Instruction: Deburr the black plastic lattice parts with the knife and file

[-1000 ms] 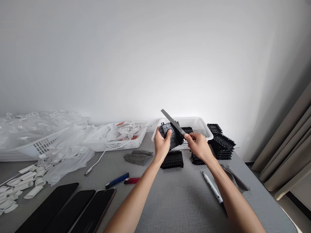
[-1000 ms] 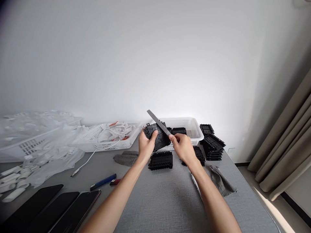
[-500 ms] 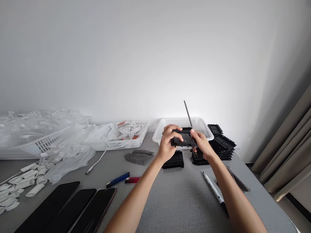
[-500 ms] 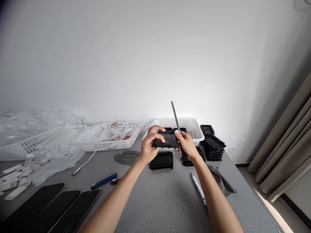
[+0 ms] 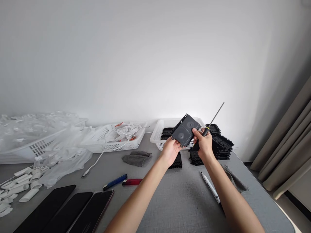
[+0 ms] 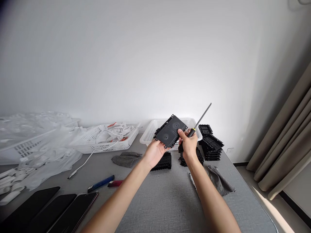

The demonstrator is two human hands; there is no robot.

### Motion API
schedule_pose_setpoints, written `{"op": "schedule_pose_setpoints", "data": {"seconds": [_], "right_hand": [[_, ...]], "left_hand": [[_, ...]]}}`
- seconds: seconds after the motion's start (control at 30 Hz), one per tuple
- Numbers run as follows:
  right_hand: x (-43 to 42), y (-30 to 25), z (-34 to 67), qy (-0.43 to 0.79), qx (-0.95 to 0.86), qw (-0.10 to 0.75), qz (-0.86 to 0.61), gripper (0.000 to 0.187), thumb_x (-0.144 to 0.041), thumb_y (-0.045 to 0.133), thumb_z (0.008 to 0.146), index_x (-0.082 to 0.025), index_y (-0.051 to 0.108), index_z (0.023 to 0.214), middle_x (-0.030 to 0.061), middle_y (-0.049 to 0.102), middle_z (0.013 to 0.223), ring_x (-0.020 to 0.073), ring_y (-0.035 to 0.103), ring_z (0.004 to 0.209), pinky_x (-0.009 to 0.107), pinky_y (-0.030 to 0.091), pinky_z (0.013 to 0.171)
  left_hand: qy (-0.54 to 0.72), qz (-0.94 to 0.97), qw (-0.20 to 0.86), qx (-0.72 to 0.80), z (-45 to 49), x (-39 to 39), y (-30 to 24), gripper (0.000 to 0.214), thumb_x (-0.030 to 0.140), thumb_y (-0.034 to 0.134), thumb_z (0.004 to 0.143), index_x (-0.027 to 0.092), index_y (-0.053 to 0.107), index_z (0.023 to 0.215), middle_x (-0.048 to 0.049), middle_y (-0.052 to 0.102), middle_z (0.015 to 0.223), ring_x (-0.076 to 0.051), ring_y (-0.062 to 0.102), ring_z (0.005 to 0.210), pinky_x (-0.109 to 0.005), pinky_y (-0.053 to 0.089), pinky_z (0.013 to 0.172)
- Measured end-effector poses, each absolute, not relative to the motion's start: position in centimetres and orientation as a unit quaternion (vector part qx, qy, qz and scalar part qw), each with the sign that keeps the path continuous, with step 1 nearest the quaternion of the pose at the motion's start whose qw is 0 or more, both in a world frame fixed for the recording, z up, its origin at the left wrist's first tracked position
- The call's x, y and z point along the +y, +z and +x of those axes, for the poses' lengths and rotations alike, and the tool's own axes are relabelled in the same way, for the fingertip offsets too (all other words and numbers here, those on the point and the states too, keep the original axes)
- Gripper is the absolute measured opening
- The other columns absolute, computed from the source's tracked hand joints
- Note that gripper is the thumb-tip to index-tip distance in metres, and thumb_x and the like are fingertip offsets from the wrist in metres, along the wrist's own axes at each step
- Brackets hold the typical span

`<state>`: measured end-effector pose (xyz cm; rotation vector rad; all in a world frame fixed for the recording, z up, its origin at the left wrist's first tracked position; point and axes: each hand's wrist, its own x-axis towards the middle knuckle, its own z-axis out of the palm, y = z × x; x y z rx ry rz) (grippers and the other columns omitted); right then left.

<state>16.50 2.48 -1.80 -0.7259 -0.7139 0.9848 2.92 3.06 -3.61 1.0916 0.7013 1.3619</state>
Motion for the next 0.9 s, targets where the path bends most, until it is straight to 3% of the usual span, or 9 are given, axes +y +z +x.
{"op": "schedule_pose_setpoints", "data": {"seconds": [0.1, 0.27, 0.4, 0.5, 0.6, 0.7, 0.77, 0.9], "right_hand": [[2.7, -2.2, 16.2, 0.422, -0.303, 0.787, -0.333, 0.056, -0.039, 0.088, 0.057, -0.025, 0.038, 0.079, -0.0112, 0.045, 0.061, 0.0078, 0.049, 0.048, 0.021, 0.041, 0.041], [3.0, -2.8, 16.3, 0.356, -0.376, 0.761, -0.391, 0.05, -0.048, 0.082, 0.068, -0.025, 0.039, 0.08, -0.0087, 0.049, 0.062, 0.0106, 0.053, 0.049, 0.023, 0.042, 0.042], [3.0, -2.7, 18.8, 0.287, -0.537, 0.643, -0.465, 0.043, -0.065, 0.055, 0.088, -0.023, 0.046, 0.083, -0.0004, 0.061, 0.07, 0.0129, 0.056, 0.048, 0.026, 0.042, 0.044], [3.0, -2.2, 21.7, 0.273, -0.664, 0.512, -0.472, 0.054, -0.069, 0.034, 0.096, -0.022, 0.047, 0.073, -0.0002, 0.058, 0.061, 0.0116, 0.049, 0.044, 0.026, 0.038, 0.046], [3.1, -1.9, 23.8, 0.281, -0.732, 0.426, -0.451, 0.054, -0.067, 0.037, 0.096, -0.021, 0.046, 0.07, -0.004, 0.047, 0.051, 0.0107, 0.041, 0.045, 0.026, 0.032, 0.047], [3.3, -1.9, 24.3, 0.285, -0.76, 0.392, -0.433, 0.053, -0.066, 0.043, 0.094, -0.019, 0.058, 0.077, -0.0055, 0.042, 0.051, 0.0108, 0.036, 0.047, 0.026, 0.028, 0.049], [3.4, -2.0, 24.2, 0.278, -0.768, 0.382, -0.433, 0.055, -0.067, 0.044, 0.093, -0.017, 0.062, 0.078, -0.0049, 0.042, 0.052, 0.0109, 0.037, 0.048, 0.026, 0.027, 0.05], [3.7, -2.4, 24.0, 0.264, -0.778, 0.358, -0.444, 0.057, -0.068, 0.043, 0.093, -0.019, 0.054, 0.067, -0.0017, 0.051, 0.055, 0.0123, 0.046, 0.051, 0.027, 0.033, 0.053]], "left_hand": [[0.579, 0.472, 0.612, 0.259, 3.2, 2.3, -3.0, 0.038, 0.052, 0.052, 0.087, 0.02, 0.064, 0.103, -0.0133, 0.072, 0.113, -0.028, 0.068, 0.105, -0.05, 0.058, 0.088], [0.62, 0.525, 0.507, 0.288, 3.3, 2.3, -3.4, 0.047, 0.042, 0.072, 0.079, 0.018, 0.06, 0.117, -0.014, 0.07, 0.119, -0.029, 0.064, 0.114, -0.043, 0.052, 0.096], [0.646, 0.527, 0.449, 0.321, 1.7, 3.5, -3.6, 0.05, 0.044, 0.074, 0.079, 0.018, 0.06, 0.12, -0.0146, 0.069, 0.12, -0.029, 0.063, 0.116, -0.041, 0.051, 0.096], [0.655, 0.541, 0.413, 0.327, 0.0, 4.5, -3.1, 0.047, 0.046, 0.073, 0.078, 0.02, 0.06, 0.115, -0.0128, 0.069, 0.118, -0.027, 0.064, 0.111, -0.038, 0.054, 0.089], [0.652, 0.548, 0.407, 0.33, -1.1, 5.1, -2.7, 0.043, 0.046, 0.072, 0.079, 0.021, 0.059, 0.11, -0.0097, 0.069, 0.113, -0.023, 0.065, 0.103, -0.035, 0.057, 0.083], [0.642, 0.549, 0.424, 0.327, -1.4, 5.2, -2.5, 0.042, 0.045, 0.074, 0.078, 0.02, 0.06, 0.108, -0.0069, 0.068, 0.106, -0.019, 0.064, 0.094, -0.034, 0.06, 0.079], [0.636, 0.55, 0.439, 0.317, -1.3, 4.9, -2.4, 0.046, 0.044, 0.075, 0.077, 0.019, 0.059, 0.113, -0.0061, 0.066, 0.107, -0.017, 0.063, 0.09, -0.035, 0.061, 0.078], [0.605, 0.578, 0.465, 0.288, -1.1, 4.2, -1.8, 0.052, 0.039, 0.073, 0.079, 0.02, 0.057, 0.125, -0.0081, 0.066, 0.117, -0.018, 0.063, 0.095, -0.036, 0.061, 0.082]]}}
